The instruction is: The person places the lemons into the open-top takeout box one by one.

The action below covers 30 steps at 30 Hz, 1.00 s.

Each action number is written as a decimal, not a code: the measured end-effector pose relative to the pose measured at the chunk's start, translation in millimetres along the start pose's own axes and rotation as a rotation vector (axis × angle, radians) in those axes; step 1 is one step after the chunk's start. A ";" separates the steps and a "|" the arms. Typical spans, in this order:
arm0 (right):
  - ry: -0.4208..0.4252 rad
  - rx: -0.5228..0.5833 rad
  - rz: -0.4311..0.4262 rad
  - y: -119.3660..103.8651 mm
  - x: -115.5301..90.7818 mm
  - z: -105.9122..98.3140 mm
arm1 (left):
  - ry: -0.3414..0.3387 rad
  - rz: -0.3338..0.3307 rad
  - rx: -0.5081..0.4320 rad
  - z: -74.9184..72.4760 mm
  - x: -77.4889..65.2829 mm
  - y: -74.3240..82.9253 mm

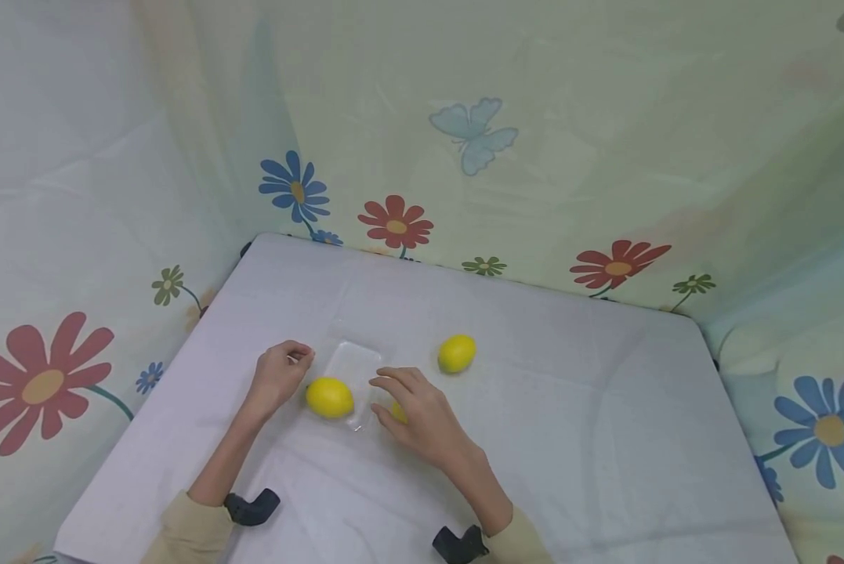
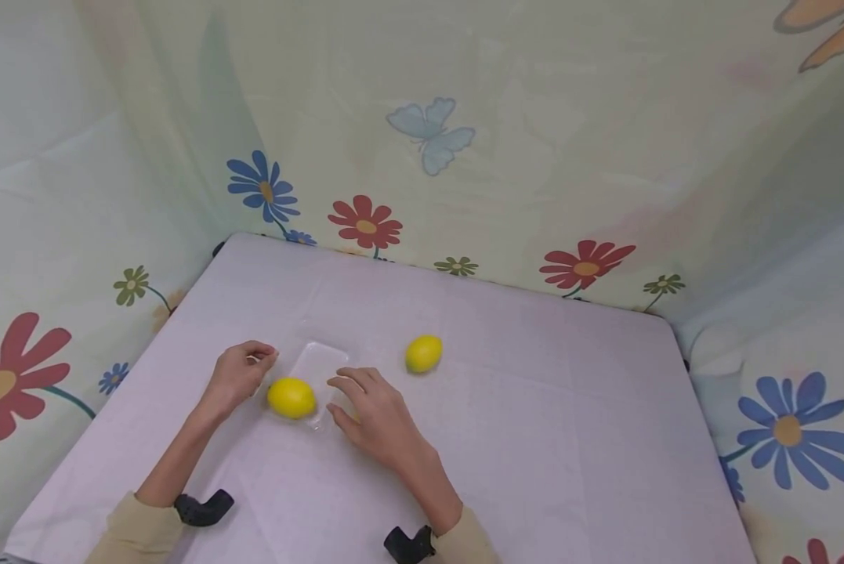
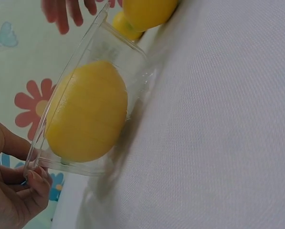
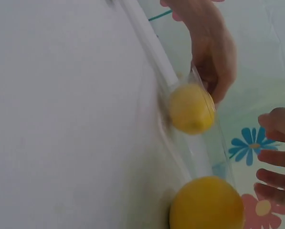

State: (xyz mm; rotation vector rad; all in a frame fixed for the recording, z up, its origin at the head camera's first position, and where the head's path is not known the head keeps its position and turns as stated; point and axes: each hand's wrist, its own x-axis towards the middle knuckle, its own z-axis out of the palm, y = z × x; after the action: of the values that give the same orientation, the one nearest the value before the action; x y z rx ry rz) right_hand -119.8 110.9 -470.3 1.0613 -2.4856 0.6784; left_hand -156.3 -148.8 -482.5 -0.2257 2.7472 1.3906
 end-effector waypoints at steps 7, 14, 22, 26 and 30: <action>-0.055 0.018 0.114 18.5 -24.6 -13.2 | 0.000 0.017 -0.002 -1.3 0.5 -2.7; -0.174 0.030 0.228 23.4 -41.8 -10.1 | -0.003 0.027 0.001 -0.3 1.1 -2.6; -0.212 0.041 0.247 21.5 -50.5 -1.4 | 0.000 0.021 0.003 0.2 -0.1 -2.6; -0.205 0.041 0.238 22.8 -51.4 -0.5 | -0.006 0.013 0.004 0.0 0.1 -2.5; -0.189 0.028 0.223 24.5 -52.1 -1.0 | -0.011 0.009 0.009 -0.4 1.5 -2.5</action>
State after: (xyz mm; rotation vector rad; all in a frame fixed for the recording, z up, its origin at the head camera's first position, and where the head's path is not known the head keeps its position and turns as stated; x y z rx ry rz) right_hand -103.6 156.2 -502.1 0.9026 -2.7955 0.7077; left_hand -157.4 -150.7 -484.4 -0.2049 2.7487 1.3776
